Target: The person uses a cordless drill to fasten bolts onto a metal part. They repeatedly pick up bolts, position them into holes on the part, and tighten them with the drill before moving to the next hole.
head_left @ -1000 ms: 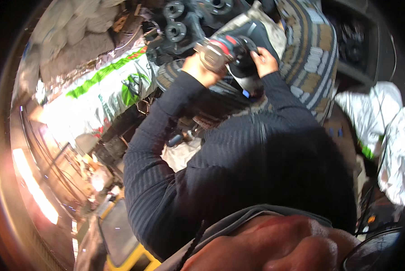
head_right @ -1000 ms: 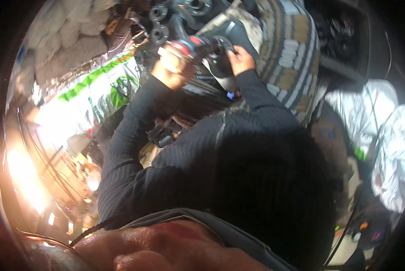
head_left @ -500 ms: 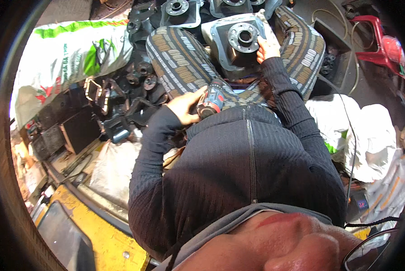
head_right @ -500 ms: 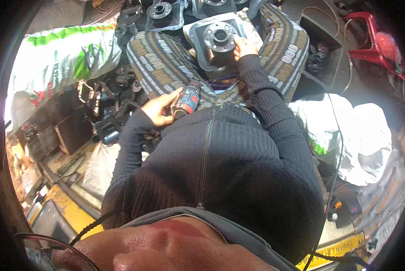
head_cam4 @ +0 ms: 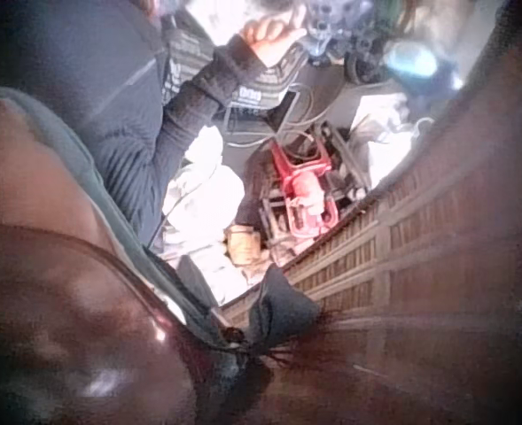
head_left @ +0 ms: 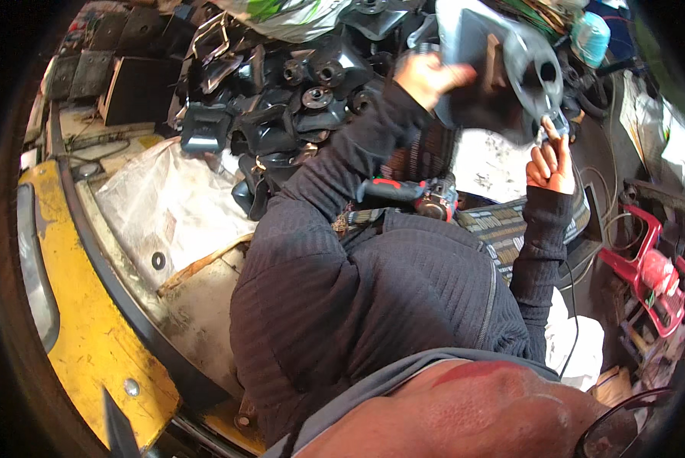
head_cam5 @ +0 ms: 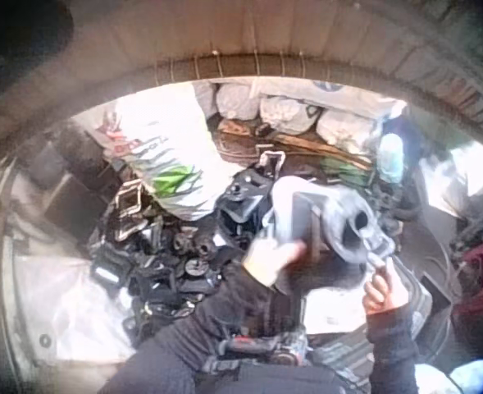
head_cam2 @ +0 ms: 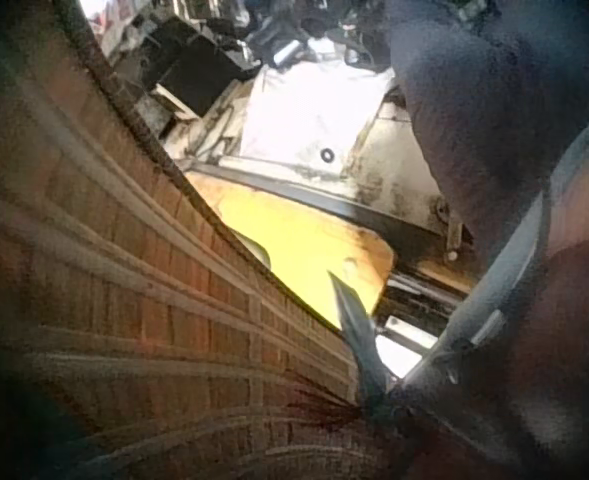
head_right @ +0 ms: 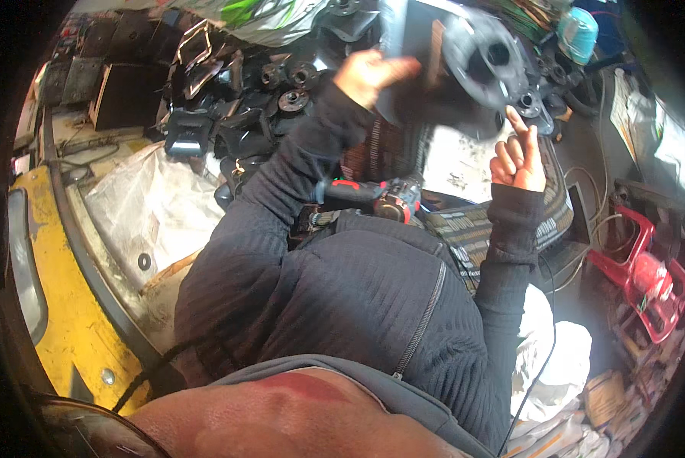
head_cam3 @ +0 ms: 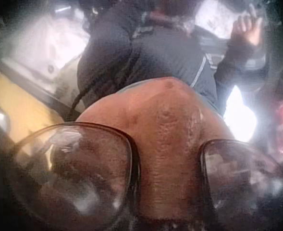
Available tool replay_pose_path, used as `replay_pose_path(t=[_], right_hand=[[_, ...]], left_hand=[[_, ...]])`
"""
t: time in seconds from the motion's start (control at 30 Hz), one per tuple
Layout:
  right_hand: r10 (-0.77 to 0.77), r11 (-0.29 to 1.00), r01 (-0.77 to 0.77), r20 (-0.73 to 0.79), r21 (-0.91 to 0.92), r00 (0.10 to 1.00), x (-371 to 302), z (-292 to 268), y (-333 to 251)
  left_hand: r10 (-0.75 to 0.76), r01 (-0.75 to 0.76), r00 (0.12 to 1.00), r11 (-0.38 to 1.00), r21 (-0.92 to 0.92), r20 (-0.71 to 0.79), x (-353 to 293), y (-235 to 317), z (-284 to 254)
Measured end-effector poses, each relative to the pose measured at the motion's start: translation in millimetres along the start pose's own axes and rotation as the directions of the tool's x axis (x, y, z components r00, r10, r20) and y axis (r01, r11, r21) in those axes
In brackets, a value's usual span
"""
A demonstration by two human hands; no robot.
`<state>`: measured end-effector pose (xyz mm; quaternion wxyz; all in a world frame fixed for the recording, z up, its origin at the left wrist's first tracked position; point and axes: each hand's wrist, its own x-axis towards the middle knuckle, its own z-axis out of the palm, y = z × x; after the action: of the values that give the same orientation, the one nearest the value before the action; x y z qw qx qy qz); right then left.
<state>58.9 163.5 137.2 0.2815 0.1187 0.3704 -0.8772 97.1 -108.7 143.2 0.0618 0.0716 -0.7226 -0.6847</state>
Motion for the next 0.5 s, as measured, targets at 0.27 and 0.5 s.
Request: replay_pose_path(t=[0.27,0.5], right_hand=[[0.232,0.871,-0.233,0.055,0.433,0.971,3.8,-72.9,35.9],[0.116,0.936,-0.038,-0.204,0.349,0.972,-7.9,-88.2,42.3]], left_hand=[[0.134,0.131,0.852,0.881,0.454,-0.507,53.3,-108.2,-203.8],[0.104,0.411,0.874,0.366,0.835,-0.475,117.4,-241.6,-243.3]])
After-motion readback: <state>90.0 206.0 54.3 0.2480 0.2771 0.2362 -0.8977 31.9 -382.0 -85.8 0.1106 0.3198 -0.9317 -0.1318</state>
